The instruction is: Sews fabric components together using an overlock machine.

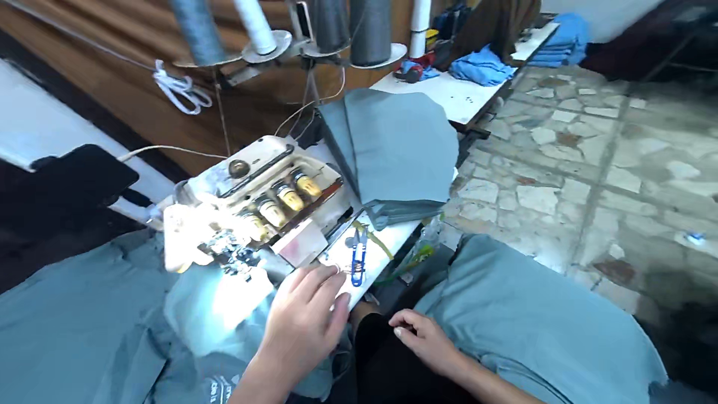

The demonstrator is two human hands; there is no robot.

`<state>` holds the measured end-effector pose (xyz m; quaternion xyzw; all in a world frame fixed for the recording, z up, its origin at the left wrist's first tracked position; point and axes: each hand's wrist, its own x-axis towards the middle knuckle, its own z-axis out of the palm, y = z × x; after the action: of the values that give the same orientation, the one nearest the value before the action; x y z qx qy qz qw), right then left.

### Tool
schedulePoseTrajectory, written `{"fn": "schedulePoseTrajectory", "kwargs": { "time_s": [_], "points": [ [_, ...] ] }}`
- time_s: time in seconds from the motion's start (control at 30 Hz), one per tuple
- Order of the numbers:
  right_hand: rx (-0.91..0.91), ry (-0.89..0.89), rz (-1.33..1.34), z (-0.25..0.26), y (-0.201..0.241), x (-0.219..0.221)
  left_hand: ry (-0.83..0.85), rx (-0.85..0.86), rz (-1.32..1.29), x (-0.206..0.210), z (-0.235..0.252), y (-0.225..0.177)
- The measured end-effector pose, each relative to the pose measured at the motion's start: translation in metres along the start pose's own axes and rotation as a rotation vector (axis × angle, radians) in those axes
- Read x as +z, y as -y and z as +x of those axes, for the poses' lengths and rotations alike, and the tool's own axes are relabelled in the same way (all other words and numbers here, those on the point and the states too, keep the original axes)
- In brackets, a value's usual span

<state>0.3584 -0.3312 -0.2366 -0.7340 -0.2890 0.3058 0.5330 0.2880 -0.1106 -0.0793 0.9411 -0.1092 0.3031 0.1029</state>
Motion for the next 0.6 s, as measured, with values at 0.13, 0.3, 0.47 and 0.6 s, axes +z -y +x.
{"fn": "schedulePoseTrajectory", "kwargs": {
  "time_s": [0.13,0.3,0.47,0.6],
  "points": [
    [-0.039,-0.047,0.041,-0.003,-0.001,-0.007,0.146,0.122,-0.03,0.064,0.083,-0.01],
    [-0.157,-0.145,0.091,0.0,0.001,-0.019,0.424,0.099,0.005,0.111,0.15,-0.025],
    [-0.179,-0.244,0.165,0.011,0.01,-0.052,0.677,-0.015,0.038,0.109,0.179,-0.027],
    [-0.312,-0.404,0.132,0.034,0.03,-0.087,0.776,-0.045,0.019,0.105,0.192,-0.024]
  ]
}}
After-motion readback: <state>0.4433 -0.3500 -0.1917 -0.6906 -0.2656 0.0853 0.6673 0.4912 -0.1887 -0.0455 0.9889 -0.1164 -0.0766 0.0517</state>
